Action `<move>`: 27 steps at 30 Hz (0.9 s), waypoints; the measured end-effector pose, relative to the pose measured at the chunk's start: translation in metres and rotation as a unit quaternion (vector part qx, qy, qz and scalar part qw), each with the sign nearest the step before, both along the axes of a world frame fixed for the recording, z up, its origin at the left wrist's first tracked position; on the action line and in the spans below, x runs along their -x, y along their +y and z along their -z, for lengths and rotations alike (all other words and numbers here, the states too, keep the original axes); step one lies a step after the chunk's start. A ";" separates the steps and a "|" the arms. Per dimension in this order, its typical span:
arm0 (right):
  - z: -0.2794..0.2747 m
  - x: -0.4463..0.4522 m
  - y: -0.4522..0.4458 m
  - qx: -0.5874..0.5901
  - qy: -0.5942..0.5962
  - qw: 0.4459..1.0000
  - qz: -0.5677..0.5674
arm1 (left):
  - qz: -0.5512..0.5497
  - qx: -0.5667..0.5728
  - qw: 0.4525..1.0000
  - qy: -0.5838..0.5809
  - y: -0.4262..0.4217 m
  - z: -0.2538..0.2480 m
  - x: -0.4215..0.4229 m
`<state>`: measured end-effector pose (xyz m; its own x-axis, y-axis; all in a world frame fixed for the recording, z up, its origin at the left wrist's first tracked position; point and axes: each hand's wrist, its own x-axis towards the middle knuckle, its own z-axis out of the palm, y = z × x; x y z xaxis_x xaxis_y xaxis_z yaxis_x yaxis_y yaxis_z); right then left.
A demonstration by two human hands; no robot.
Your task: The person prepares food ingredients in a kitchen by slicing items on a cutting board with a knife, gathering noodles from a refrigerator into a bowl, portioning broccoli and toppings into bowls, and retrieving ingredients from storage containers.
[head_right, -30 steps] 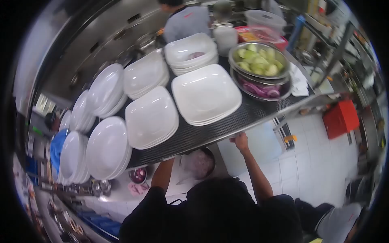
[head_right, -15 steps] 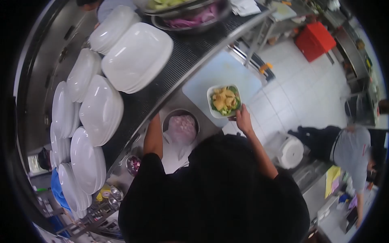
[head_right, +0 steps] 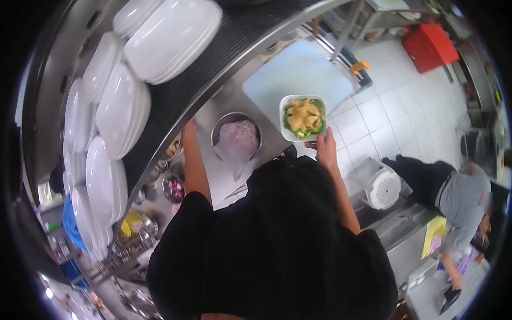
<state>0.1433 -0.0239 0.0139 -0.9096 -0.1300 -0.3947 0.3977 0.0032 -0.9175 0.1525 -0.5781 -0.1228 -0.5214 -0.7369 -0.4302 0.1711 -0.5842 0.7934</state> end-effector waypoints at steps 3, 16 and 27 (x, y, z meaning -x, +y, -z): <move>0.010 0.002 0.000 0.044 0.013 0.999 -0.001 | -0.035 0.012 0.999 0.001 0.003 0.007 -0.025; -0.027 0.029 0.001 0.013 0.052 0.988 -0.144 | 0.029 -0.017 0.997 -0.076 0.091 -0.012 -0.034; -0.122 0.036 0.011 0.019 0.068 0.943 -0.327 | 0.020 0.132 0.989 -0.064 0.240 -0.122 -0.113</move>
<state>0.1070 -0.0131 0.1360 -0.6723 -0.6914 -0.2646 0.2011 0.1734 -0.9641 0.2659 -0.3384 -0.0012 -0.5056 -0.8127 -0.2898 0.0412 -0.3582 0.9327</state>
